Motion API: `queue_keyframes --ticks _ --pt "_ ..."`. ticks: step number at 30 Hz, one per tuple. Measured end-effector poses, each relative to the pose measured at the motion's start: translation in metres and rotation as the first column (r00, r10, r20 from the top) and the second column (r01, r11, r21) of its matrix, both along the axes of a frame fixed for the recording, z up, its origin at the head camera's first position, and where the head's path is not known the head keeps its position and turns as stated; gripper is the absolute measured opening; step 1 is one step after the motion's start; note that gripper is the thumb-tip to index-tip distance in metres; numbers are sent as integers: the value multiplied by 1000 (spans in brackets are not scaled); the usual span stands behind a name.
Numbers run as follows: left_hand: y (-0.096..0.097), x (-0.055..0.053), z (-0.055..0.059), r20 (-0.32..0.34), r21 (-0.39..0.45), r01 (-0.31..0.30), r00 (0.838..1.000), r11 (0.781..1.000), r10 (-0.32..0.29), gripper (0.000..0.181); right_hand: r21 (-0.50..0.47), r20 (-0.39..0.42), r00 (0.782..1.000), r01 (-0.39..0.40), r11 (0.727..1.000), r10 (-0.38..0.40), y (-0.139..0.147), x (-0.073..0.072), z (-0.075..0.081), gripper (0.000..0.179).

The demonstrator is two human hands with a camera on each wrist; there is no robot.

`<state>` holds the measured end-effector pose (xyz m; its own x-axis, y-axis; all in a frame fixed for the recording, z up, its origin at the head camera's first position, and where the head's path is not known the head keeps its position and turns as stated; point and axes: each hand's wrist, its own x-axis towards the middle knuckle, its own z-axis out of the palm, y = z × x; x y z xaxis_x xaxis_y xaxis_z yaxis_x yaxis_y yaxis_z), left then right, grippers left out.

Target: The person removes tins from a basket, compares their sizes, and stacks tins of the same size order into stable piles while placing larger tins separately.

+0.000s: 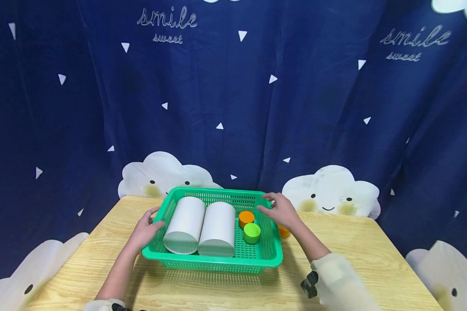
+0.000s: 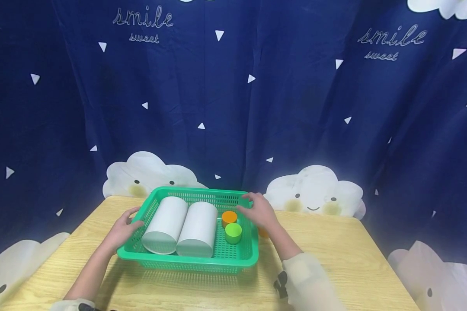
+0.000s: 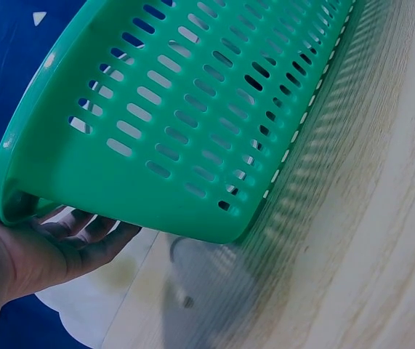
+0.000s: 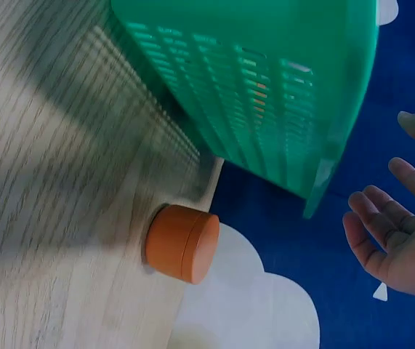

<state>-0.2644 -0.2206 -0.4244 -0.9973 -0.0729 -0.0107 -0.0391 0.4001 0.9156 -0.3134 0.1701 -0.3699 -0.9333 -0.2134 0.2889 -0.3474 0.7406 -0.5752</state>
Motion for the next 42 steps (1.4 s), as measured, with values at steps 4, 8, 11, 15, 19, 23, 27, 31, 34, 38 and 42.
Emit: queue_keyframes --ticks 4,8,11,15,19,23,27,31,34,38,42 --pt "0 0 0 -3 4 1 1000 1000 -1 60 3 -4 1000 -19 1000 19 -6 0 -3 37" --pt "0 0 0 -5 5 1 1000 1000 -1 60 -21 25 999 -36 999 37 -11 2 -3 39" --pt "1 0 0 -4 5 0 1000 1000 0 61 -19 20 999 -40 999 41 -13 4 -3 39" --pt "0 1 1 -5 2 -3 1000 1000 3 61 -23 15 999 -45 999 46 -17 5 -4 38" --pt "-1 1 1 -6 2 0 1000 1000 0 61 -46 46 998 -49 998 52 -22 5 -4 37" --pt "-1 1 0 -7 6 -1 1000 1000 1 60 -38 68 996 -51 998 53 -26 3 -8 36" --pt "-1 1 -1 -10 8 0 1000 1000 0 60 -18 51 997 -64 998 65 -31 4 -11 34" --pt "-1 1 0 -7 8 1 1000 1000 -1 61 -7 42 996 -74 997 74 -34 6 -13 36" --pt "0 1 1 -4 8 0 1000 1000 0 61 0 50 996 -74 997 74 -35 7 -13 36" --pt "0 1 1 -5 6 -1 1000 1000 1 61 14 62 993 -97 995 96 -36 10 -15 36" --pt "0 1 -1 -8 3 -1 1000 1000 1 60 24 78 990 -122 992 119 -36 10 -20 38"
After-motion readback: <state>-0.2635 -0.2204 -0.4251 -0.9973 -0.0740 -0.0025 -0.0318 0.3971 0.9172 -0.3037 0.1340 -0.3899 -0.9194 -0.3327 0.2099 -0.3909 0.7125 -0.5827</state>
